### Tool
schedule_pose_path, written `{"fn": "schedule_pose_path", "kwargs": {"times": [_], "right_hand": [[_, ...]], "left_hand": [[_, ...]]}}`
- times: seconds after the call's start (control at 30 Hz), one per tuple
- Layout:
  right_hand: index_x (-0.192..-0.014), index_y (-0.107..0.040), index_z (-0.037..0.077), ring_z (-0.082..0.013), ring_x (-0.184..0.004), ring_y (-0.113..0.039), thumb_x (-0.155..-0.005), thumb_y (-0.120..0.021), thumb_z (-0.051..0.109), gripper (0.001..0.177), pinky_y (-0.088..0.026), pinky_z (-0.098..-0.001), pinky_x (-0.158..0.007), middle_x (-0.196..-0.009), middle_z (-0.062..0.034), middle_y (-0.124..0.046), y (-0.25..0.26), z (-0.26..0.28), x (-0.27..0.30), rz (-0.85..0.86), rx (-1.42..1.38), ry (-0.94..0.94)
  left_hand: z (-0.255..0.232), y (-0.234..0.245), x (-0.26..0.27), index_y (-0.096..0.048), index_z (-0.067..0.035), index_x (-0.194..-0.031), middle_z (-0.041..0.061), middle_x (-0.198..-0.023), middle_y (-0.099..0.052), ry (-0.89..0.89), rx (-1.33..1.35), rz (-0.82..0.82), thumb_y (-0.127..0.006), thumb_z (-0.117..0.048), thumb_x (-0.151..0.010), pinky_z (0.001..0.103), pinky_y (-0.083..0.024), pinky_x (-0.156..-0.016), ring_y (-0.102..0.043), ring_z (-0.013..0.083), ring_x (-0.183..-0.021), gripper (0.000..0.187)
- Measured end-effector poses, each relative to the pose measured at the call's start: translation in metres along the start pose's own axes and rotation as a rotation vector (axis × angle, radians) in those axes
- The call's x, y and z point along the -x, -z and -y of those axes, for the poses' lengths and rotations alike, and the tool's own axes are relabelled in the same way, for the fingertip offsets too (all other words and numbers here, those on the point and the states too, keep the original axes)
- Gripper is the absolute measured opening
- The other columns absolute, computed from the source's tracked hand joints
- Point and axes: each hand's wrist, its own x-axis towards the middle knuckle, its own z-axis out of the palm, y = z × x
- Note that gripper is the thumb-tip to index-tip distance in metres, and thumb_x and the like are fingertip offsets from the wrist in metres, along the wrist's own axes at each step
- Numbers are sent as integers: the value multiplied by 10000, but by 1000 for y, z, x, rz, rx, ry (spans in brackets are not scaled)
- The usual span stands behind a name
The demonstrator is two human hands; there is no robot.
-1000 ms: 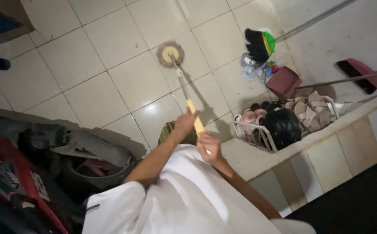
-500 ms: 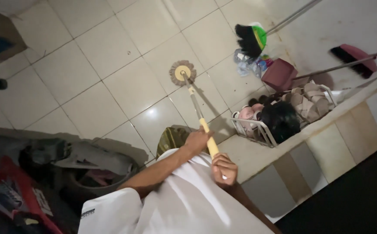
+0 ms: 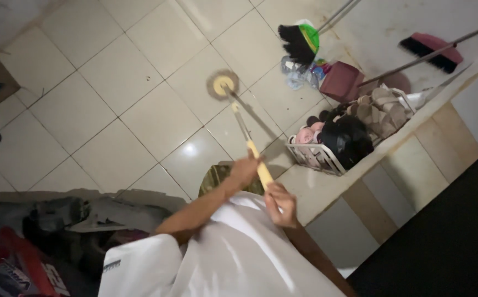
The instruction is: The person mops a tiled floor, moving the mop head across the surface while navigating around a motorcycle, boxes, and a shoe rack.
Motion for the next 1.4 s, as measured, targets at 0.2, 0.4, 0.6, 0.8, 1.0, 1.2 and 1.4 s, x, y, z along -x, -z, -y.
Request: {"fn": "schedule_pose_path", "kwargs": {"times": [0.2, 0.4, 0.6, 0.8, 1.0, 1.2, 1.4], "right_hand": [[-680, -589, -12, -272, -665, -615, -881, -546, -40, 207, -511, -397, -772, -669, -108, -592, -1, -3, 17, -132, -11, 100], [-790, -614, -87, -363, -830, -669, -926, -591, -19, 153, -529, -416, -863, -793, -180, -634, -51, -84, -24, -170, 54, 0], [-818, -658, -97, -343, -879, -704, -944, -592, -4, 170, -530, -390, -820, -778, -162, -663, -12, -72, 12, -213, 95, -87], [-655, -582, -10, -234, -653, -610, -932, -558, 11, 279, -522, -444, -877, -640, -87, -596, 17, -17, 57, -250, -74, -67], [-708, -592, -38, -327, -762, -630, -886, -609, -36, 179, -519, -426, -866, -700, -146, -586, -25, -91, 15, -145, 40, -30], [-704, -562, -26, -286, -718, -614, -906, -601, -43, 206, -524, -443, -938, -696, -116, -568, -48, -76, -55, -18, -63, 49], [-699, -580, -33, -282, -750, -622, -892, -570, -39, 194, -524, -417, -838, -703, -121, -568, -21, -32, -12, 206, -184, -105]], "left_hand": [[-7, -39, -12, -575, -201, -1281, 365, -1243, -546, -157, -18, -95, -603, -157, -860, 491, -591, -694, -702, 434, -850, 424], [48, 6, -83, -593, -206, -1289, 254, -1261, -569, -20, 36, -120, -654, -134, -853, 499, -580, -745, -699, 420, -896, 446], [17, -17, -79, -514, -209, -1410, 232, -1170, -636, -71, -36, 79, -710, -143, -842, 504, -577, -742, -700, 399, -937, 604], [-52, -29, -16, -494, -218, -1424, 349, -1439, -433, -138, -68, 205, -591, -96, -878, 482, -597, -783, -716, 412, -982, 568], [24, -44, -97, -537, -219, -1374, 270, -1295, -532, -46, -71, 25, -559, -155, -915, 487, -581, -764, -672, 401, -1007, 464], [53, 31, -75, -601, -216, -1296, 153, -1014, -683, 20, -18, -197, -580, -184, -920, 475, -566, -749, -699, 360, -919, 379], [31, 6, 21, -582, -185, -1307, 215, -970, -658, 201, -54, -160, -544, -99, -921, 478, -569, -690, -698, 388, -855, 397]]}}
